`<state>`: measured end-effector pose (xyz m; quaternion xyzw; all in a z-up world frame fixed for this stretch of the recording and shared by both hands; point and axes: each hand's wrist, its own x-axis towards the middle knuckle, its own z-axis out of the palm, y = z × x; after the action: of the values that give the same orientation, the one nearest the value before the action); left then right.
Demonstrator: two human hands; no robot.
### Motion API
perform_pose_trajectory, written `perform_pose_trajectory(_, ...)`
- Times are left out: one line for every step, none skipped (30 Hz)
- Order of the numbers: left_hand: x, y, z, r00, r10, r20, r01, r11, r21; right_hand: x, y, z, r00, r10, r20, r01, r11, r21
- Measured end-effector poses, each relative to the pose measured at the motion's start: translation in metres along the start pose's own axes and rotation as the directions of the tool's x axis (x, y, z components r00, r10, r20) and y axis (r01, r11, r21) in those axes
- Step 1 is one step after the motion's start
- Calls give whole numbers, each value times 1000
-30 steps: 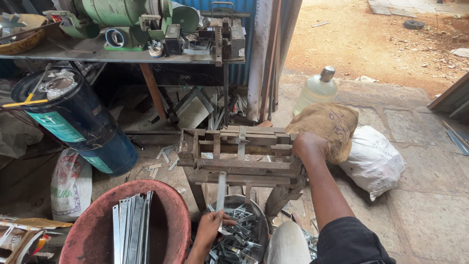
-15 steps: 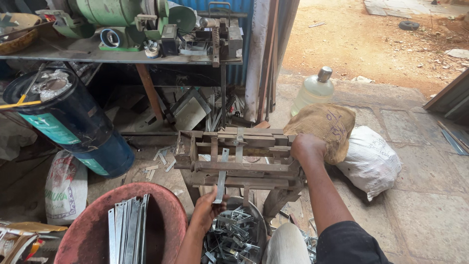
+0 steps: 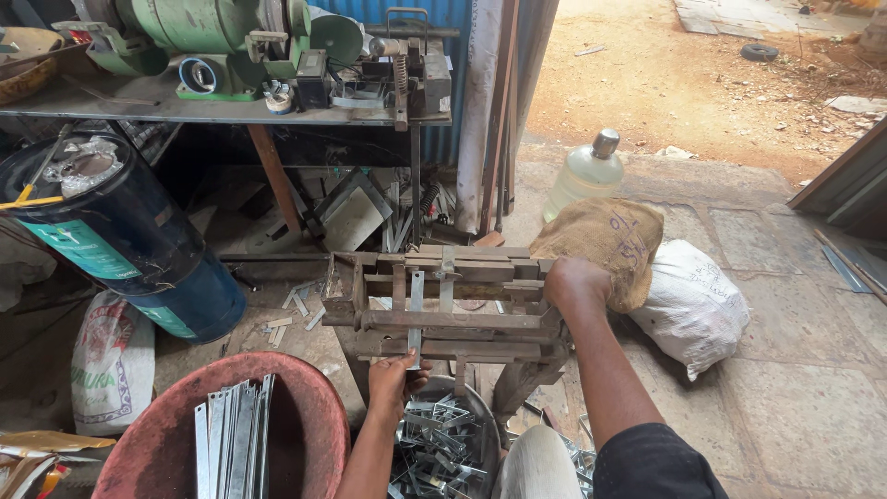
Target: The person bends metal strips using a manual jig and places the finished brackets into a container.
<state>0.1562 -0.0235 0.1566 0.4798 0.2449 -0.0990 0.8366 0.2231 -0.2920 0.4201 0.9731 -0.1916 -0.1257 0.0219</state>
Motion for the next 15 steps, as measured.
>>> perform_pose_trajectory(1,-1,-1,1000,4,2,-4,1000,-4,1,1,3,1000,-11,-29,11,1000,-2)
perform_pose_trajectory(1,-2,-1,1000,8,5,-8,1000,-8,2,2,6,998,-22,-58,22,1000,-5)
perform_pose_trajectory(0,-3,-2,1000,12,7,-12,1000,-13,3,5,11,996,-32,-87,32,999,-8)
perform_pose_trajectory(-1,-3,-2,1000,12,17,-12,1000,-13,1,8,18,991,-43,-126,41,999,-16)
perform_pose_trajectory(-2,-2,-1,1000,15,27,-14,1000,-14,-4,13,29,984,-54,-168,50,998,-23)
perform_pose_trajectory(-3,1,-1,999,17,38,-17,1000,-15,-12,18,41,976,-65,-209,59,998,-31)
perform_pose_trajectory(-5,2,-1,999,11,46,-10,999,-30,-23,25,57,952,-63,-301,57,998,-30)
perform_pose_trajectory(-7,4,0,999,5,54,-3,999,-46,-36,30,75,919,-61,-390,54,998,-29)
perform_pose_trajectory(-9,6,0,998,-1,62,5,998,-62,-51,36,94,891,-61,-450,58,998,-20)
perform_pose_trajectory(-13,6,0,999,-11,39,12,1000,-29,-65,41,113,859,-61,-508,64,998,-11)
perform_pose_trajectory(-17,6,-2,1000,-19,17,19,1000,7,-78,42,131,915,2,-404,16,999,41)
perform_pose_trajectory(-21,6,-3,1000,-26,-5,26,999,44,-89,42,148,955,61,-291,-38,996,86)
perform_pose_trajectory(-22,5,-2,999,16,-34,-14,998,61,-101,43,165,929,79,-361,-6,980,197)
perform_pose_trajectory(-24,2,-2,996,59,-61,-54,995,79,-110,41,181,898,104,-428,34,953,302)
perform_pose_trajectory(-27,-3,-4,991,101,-93,-92,991,97,-115,38,196,847,107,-520,76,945,317)
